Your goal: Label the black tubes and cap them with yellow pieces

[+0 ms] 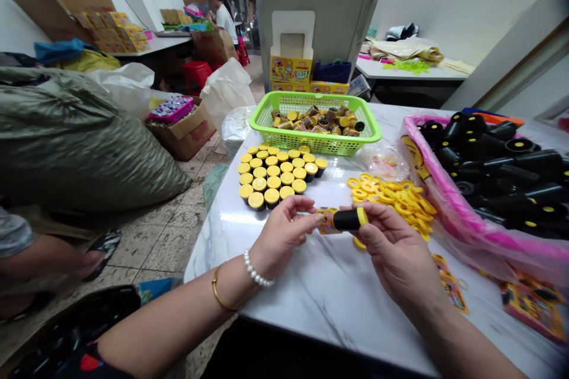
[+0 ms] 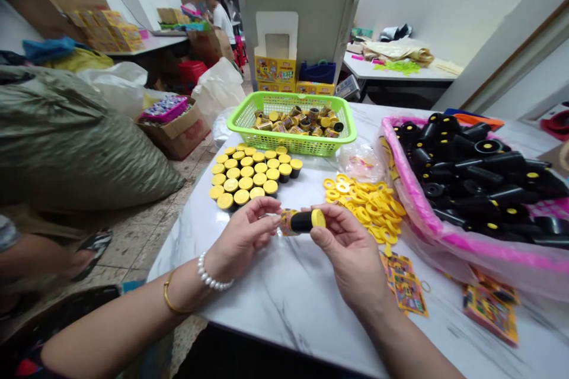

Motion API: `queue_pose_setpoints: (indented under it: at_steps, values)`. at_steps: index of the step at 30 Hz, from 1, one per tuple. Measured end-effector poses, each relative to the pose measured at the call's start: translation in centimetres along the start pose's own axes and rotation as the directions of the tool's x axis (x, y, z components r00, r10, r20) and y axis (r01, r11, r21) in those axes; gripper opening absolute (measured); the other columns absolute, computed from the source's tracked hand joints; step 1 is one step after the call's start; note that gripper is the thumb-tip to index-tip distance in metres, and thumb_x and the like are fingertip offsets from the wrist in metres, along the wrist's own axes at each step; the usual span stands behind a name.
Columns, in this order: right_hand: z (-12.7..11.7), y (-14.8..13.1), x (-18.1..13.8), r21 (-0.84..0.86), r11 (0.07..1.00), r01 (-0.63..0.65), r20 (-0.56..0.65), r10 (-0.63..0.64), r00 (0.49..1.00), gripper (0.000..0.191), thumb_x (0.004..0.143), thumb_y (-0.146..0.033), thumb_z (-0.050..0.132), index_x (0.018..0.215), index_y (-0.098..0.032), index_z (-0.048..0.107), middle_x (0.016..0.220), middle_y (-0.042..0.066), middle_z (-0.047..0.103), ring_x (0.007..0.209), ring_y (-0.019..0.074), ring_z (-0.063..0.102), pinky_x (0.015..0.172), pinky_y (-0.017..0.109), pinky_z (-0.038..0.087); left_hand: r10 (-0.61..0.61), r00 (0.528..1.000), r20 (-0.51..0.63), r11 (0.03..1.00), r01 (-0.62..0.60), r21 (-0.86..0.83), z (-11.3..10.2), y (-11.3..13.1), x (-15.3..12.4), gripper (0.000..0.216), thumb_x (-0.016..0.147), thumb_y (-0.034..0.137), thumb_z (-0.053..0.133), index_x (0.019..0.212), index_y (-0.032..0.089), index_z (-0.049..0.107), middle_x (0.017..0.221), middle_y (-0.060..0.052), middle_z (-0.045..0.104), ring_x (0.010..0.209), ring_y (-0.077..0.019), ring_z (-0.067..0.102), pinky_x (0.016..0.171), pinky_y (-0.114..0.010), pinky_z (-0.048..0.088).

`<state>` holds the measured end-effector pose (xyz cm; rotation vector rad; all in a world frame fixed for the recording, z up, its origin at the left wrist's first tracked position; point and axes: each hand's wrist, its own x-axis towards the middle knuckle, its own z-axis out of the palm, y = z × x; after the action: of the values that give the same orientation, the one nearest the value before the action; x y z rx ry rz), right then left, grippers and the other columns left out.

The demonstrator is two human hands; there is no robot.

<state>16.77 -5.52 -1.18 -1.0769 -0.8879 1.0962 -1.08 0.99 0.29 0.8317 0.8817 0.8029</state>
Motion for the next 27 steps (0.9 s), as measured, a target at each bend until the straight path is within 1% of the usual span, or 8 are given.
queue_pose_setpoints:
  at_steps: [2,5,8,11,15,20,24,27]
  values:
    - [-0.2,-0.4,0.0,-0.016,1.0,-0.025,0.075,0.026,0.997,0.029,0.082,-0.029,0.077,0.11,-0.029,0.07,0.109,0.002,0.073,0.102,0.0149,0.067,0.094,0.025,0.053,0.082,0.996,0.041,0.996,-0.084,0.043,0.0,0.0,-0.2,0.045,0.068,0.03,0.084,0.104,0.015,0.062,0.091,-0.004,0.064,0.061,-0.0058,0.053,0.052,-0.018,0.036]
    - [-0.3,-1.2,-0.1,-0.072,0.996,-0.049,0.142,0.059,0.988,0.032,0.081,-0.028,0.077,0.112,-0.028,0.071,0.112,0.004,0.072,0.106,0.0182,0.066,0.095,0.027,0.052,0.084,0.978,0.189,0.996,-0.09,0.023,0.0,-0.1,-0.3,0.046,0.071,0.035,0.081,0.109,0.015,0.066,0.103,-0.008,0.066,0.075,-0.0118,0.059,0.065,-0.024,0.044]
    - [-0.5,-1.8,-0.2,-0.164,0.986,-0.002,0.128,0.024,0.991,0.032,0.078,-0.026,0.078,0.11,-0.028,0.073,0.113,0.004,0.071,0.106,0.0196,0.066,0.095,0.028,0.053,0.039,0.951,0.307,0.996,-0.063,0.068,-0.1,0.0,-0.4,0.038,0.072,0.038,0.081,0.098,0.012,0.071,0.093,-0.009,0.069,0.082,-0.0162,0.062,0.078,-0.029,0.047]
    - [-0.6,-2.3,-0.2,-0.263,0.964,0.043,0.112,-0.014,0.994,0.03,0.077,-0.026,0.078,0.107,-0.028,0.074,0.107,0.004,0.071,0.098,0.0193,0.068,0.089,0.028,0.056,-0.004,0.946,0.323,0.986,-0.051,0.161,-0.2,0.1,-0.3,0.034,0.071,0.036,0.083,0.09,0.01,0.073,0.087,-0.01,0.071,0.085,-0.019,0.064,0.083,-0.032,0.047]
    - [-0.7,-2.3,0.0,-0.334,0.942,0.03,0.087,-0.001,0.996,0.029,0.076,-0.025,0.076,0.106,-0.027,0.074,0.101,0.003,0.072,0.089,0.0175,0.069,0.079,0.025,0.057,-0.051,0.935,0.352,0.989,-0.002,0.149,-0.3,-0.1,0.0,0.035,0.068,0.032,0.085,0.094,0.011,0.074,0.09,-0.009,0.073,0.084,-0.0173,0.064,0.083,-0.03,0.047]
    - [-0.7,-2.4,0.1,-0.386,0.923,-0.005,0.025,0.016,1.0,0.031,0.075,-0.024,0.075,0.106,-0.025,0.073,0.098,0.003,0.072,0.083,0.0159,0.067,0.07,0.022,0.056,-0.023,0.952,0.306,0.98,-0.04,0.196,-0.3,-0.6,0.3,0.039,0.061,0.021,0.088,0.096,0.013,0.074,0.094,-0.007,0.072,0.085,-0.0157,0.063,0.081,-0.028,0.048]
    - [-0.6,-2.7,0.0,-0.406,0.914,0.019,0.098,0.023,0.995,0.026,0.076,-0.024,0.074,0.102,-0.024,0.073,0.1,0.004,0.071,0.087,0.0162,0.068,0.072,0.021,0.056,0.019,0.966,0.258,0.98,-0.07,0.188,-0.3,-0.5,0.4,0.036,0.066,0.019,0.085,0.1,0.014,0.073,0.096,-0.007,0.071,0.084,-0.0152,0.065,0.079,-0.028,0.049]
    - [-0.4,-2.6,-0.1,-0.401,0.915,0.044,0.122,0.006,0.992,0.024,0.078,-0.025,0.073,0.101,-0.024,0.072,0.099,0.004,0.07,0.09,0.0175,0.068,0.072,0.022,0.057,0.044,0.961,0.273,0.973,-0.104,0.208,-0.4,-0.5,0.4,0.036,0.068,0.02,0.083,0.103,0.014,0.072,0.098,-0.008,0.07,0.087,-0.0161,0.065,0.081,-0.028,0.05]
